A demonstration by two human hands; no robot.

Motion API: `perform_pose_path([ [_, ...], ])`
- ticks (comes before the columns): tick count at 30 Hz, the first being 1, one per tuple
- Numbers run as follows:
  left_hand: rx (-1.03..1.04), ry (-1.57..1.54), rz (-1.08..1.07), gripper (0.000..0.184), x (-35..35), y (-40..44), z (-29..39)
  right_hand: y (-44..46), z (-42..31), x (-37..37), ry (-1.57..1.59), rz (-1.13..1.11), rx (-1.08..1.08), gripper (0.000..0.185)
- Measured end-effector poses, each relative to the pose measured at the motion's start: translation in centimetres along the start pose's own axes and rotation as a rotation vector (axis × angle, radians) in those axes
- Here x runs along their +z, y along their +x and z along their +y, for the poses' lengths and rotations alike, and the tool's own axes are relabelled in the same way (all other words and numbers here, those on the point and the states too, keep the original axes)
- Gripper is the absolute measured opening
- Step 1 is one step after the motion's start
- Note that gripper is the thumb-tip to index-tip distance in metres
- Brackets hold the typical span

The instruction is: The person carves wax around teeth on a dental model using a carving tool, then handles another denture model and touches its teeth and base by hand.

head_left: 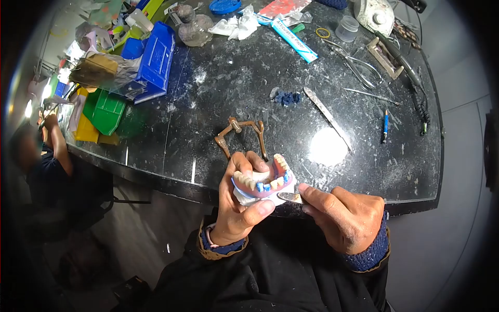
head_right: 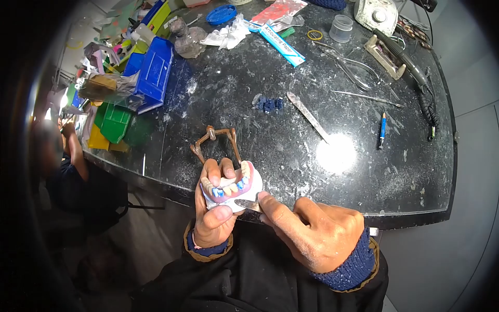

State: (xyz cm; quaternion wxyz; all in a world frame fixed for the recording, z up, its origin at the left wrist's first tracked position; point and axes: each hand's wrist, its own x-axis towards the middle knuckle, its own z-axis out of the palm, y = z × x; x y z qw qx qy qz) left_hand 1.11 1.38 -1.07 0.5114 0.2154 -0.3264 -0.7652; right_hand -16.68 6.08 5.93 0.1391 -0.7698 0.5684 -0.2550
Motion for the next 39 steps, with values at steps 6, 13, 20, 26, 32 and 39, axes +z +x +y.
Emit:
perform_pose_path([
  [6,0.061,0.015,0.014,0.044,-0.2,0.1,-0.5,-0.5,0.4,2.4,-0.006,0.132,0.015,0.032],
  [13,0.141,0.066,0.088,0.046,0.2,0.1,-1.3,-1.3,-0.5,4.8,0.081,0.219,0.117,0.032],
  [20,0.158,0.078,0.065,0.045,-0.5,0.1,-1.3,-0.9,-0.6,4.1,0.157,0.146,0.139,0.03],
  [26,-0.014,-0.329,-0.127,0.049,-0.7,-0.1,-0.7,-0.1,0.7,-0.1,0.144,0.004,0.034,0.02],
  [32,-0.197,-0.638,-0.301,0.045,-0.7,0.1,-0.5,-0.4,1.2,-1.7,0.04,-0.049,-0.162,0.031],
  [39,-0.146,-0.624,-0.351,0.051,0.2,-0.2,-0.9,-0.7,1.0,-2.2,-0.099,-0.034,-0.189,0.02],
])
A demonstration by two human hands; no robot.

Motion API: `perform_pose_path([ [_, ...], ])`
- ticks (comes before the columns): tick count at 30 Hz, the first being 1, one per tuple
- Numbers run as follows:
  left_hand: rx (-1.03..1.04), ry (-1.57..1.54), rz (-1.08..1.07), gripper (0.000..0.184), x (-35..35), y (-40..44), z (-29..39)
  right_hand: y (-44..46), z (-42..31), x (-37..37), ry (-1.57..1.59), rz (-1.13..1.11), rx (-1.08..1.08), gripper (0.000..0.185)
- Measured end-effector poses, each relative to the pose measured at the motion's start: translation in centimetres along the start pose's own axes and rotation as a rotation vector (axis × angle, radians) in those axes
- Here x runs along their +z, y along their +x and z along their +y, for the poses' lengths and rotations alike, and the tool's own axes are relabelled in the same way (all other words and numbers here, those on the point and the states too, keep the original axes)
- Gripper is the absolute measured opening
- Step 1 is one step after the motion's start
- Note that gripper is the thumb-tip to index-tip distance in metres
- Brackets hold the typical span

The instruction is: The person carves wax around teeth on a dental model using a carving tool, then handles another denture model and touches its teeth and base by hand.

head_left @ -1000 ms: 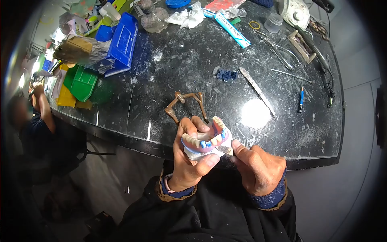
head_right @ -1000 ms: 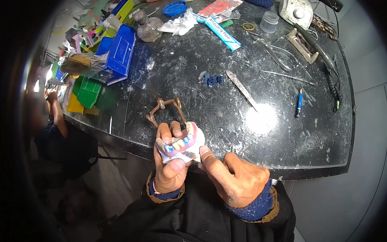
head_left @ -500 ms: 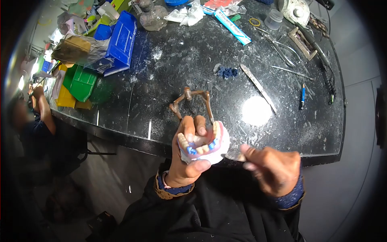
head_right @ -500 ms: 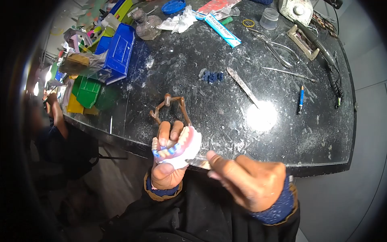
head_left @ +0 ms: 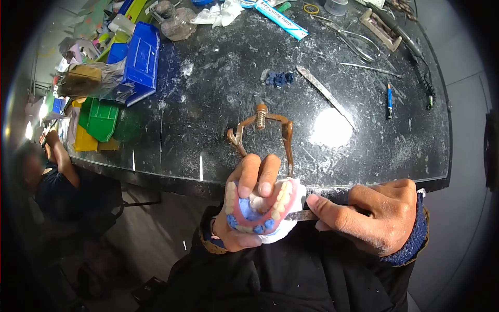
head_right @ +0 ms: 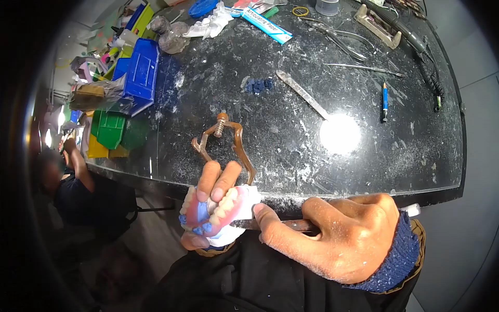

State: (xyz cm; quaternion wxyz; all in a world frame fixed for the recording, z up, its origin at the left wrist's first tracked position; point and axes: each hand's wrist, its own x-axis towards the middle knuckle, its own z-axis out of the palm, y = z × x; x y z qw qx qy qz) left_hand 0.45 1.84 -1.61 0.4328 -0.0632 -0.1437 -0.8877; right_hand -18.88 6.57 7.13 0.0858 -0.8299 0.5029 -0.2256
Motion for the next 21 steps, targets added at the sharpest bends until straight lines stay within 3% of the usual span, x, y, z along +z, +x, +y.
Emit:
perform_pose_path([
  [5,0.044,0.043,0.005,0.053,0.1,0.1,0.1,0.0,-1.0,0.8,0.134,-0.019,0.089,0.031],
  [9,0.091,0.074,0.011,0.053,0.2,0.2,-0.2,-0.5,-1.5,1.2,0.344,-0.096,0.2,0.019],
  [13,0.088,0.105,-0.003,0.054,-0.2,0.1,-0.3,-1.4,-1.5,3.0,0.344,0.032,0.249,0.022],
  [17,0.058,0.156,-0.052,0.054,-0.9,0.2,-0.1,-1.6,-1.3,3.2,0.412,0.023,0.276,0.024],
  [21,0.12,0.492,0.04,0.055,-1.2,0.2,0.5,-1.2,-0.6,2.3,0.199,-0.023,0.242,0.024],
])
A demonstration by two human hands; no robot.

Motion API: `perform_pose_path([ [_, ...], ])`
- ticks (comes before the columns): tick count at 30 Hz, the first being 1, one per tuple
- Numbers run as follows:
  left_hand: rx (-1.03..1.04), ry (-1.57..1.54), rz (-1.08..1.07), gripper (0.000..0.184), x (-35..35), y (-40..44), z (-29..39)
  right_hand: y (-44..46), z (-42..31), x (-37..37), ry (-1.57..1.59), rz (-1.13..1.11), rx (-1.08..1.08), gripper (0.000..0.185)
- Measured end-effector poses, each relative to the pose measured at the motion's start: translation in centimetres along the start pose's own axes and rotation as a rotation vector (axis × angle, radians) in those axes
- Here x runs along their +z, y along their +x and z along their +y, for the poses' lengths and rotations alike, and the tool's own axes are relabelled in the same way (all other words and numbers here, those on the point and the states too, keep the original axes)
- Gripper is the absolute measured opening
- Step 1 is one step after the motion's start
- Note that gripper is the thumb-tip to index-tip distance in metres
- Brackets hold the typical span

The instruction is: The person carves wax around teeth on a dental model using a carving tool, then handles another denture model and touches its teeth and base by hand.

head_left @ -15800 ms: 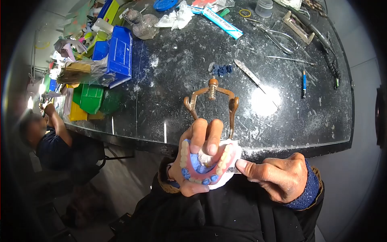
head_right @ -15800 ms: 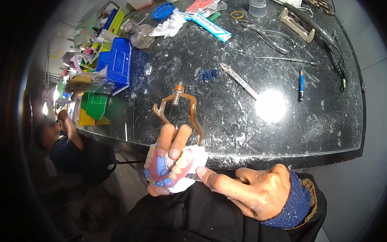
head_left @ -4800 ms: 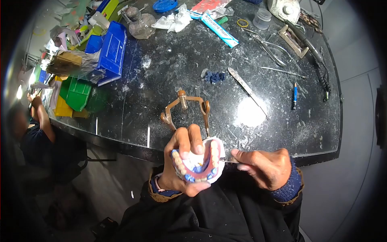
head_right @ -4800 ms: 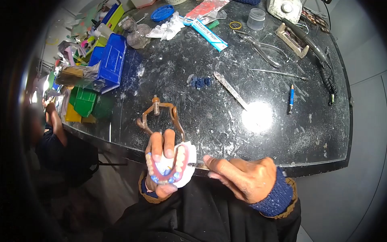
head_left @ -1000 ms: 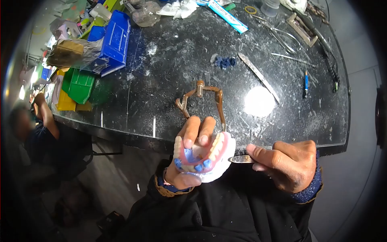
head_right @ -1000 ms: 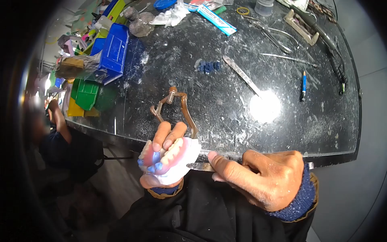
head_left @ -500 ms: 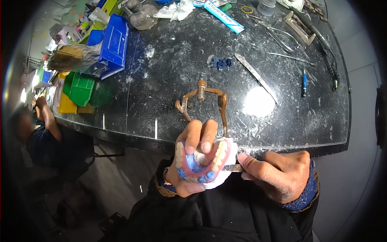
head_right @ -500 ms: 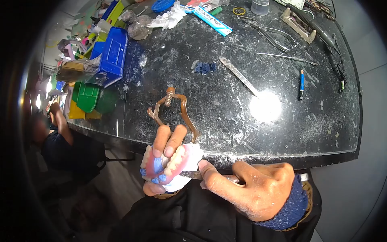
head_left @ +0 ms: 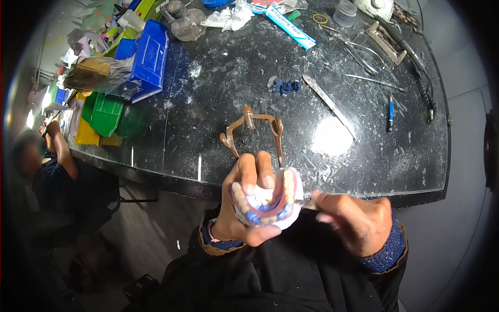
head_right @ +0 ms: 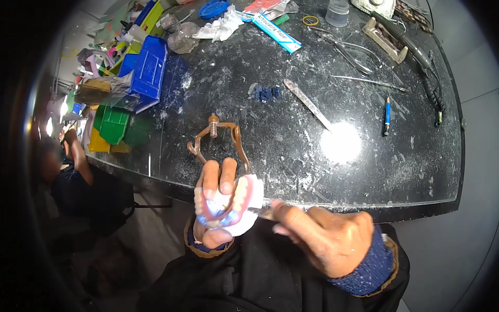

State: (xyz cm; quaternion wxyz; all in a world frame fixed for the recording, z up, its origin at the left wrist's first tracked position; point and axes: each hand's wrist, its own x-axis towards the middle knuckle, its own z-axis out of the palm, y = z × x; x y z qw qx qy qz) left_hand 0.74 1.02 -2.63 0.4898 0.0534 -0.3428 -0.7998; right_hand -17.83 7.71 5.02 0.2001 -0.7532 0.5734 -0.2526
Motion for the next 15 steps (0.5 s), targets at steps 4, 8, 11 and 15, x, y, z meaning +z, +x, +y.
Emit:
perform_pose_path([
  [4,-0.017,0.144,0.172,0.052,0.4,0.0,0.6,0.5,-0.5,-2.3,-0.068,-0.047,0.056,0.023],
  [8,-0.051,0.19,0.17,0.049,0.6,0.1,0.9,1.0,-0.6,-2.1,0.032,-0.012,0.032,0.023],
  [11,-0.045,0.192,0.171,0.049,0.8,0.2,0.8,1.2,0.1,-0.5,0.175,0.222,0.026,0.028],
  [15,-0.038,0.198,0.146,0.049,0.5,0.3,0.6,1.5,0.1,-0.7,0.254,0.238,0.072,0.026],
])
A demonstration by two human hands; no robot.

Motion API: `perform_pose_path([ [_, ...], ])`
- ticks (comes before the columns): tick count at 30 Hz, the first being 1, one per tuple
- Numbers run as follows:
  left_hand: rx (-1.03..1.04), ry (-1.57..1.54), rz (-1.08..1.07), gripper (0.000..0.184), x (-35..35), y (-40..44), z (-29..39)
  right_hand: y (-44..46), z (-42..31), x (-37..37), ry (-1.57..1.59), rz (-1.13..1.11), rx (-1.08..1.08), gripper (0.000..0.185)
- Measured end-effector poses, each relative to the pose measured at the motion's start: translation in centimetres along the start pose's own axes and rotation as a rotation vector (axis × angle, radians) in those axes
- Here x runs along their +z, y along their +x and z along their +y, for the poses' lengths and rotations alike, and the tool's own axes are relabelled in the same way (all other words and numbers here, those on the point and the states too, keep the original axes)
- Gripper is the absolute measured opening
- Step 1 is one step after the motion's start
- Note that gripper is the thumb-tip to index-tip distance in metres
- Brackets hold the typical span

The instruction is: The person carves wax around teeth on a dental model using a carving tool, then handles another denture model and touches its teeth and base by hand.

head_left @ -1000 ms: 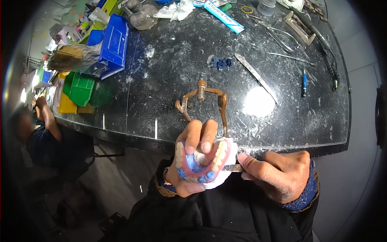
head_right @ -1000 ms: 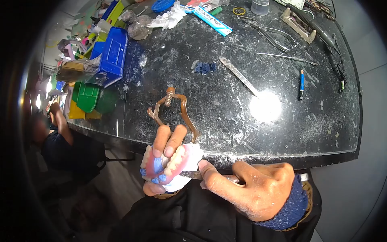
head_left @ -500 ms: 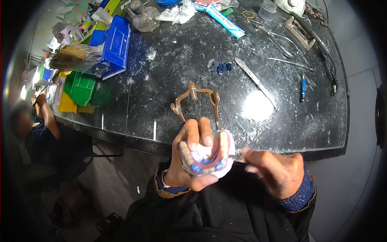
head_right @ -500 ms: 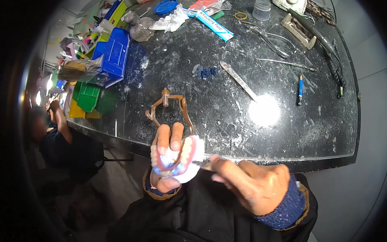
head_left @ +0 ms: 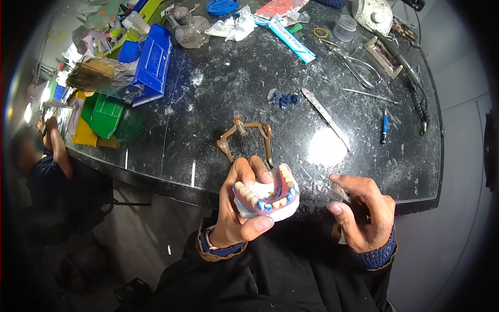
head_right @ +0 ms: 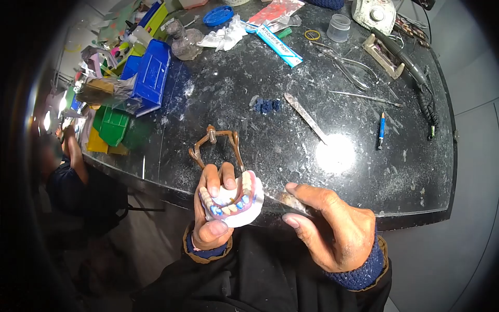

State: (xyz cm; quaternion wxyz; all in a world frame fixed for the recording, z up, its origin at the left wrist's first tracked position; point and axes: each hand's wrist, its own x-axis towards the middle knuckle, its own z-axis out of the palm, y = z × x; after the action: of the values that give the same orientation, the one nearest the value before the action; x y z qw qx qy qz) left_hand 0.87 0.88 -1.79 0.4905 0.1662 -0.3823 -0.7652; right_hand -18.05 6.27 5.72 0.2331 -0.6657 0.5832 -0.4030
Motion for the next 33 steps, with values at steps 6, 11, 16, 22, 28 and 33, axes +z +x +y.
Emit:
perform_pose_path([
  [6,-0.001,-0.004,0.02,0.047,0.0,0.0,0.1,-0.1,0.2,0.1,0.012,-0.032,0.005,0.026],
  [11,0.034,-0.069,0.012,0.045,0.0,0.2,-0.1,-0.1,0.8,0.8,0.062,-0.055,-0.1,0.025],
  [16,-0.034,0.019,0.03,0.047,0.0,0.1,0.2,-0.4,0.9,1.0,-0.09,-0.162,-0.074,0.025],
  [22,0.002,-0.006,0.025,0.044,0.2,0.2,0.1,-0.4,0.8,0.9,-0.142,-0.188,-0.048,0.025],
  [28,0.017,-0.015,0.031,0.041,0.3,0.2,-0.1,-0.3,0.8,1.0,-0.159,-0.166,-0.052,0.025],
  [33,0.048,0.032,0.036,0.042,0.2,0.2,-0.3,-0.2,0.6,1.2,-0.136,-0.196,-0.028,0.02],
])
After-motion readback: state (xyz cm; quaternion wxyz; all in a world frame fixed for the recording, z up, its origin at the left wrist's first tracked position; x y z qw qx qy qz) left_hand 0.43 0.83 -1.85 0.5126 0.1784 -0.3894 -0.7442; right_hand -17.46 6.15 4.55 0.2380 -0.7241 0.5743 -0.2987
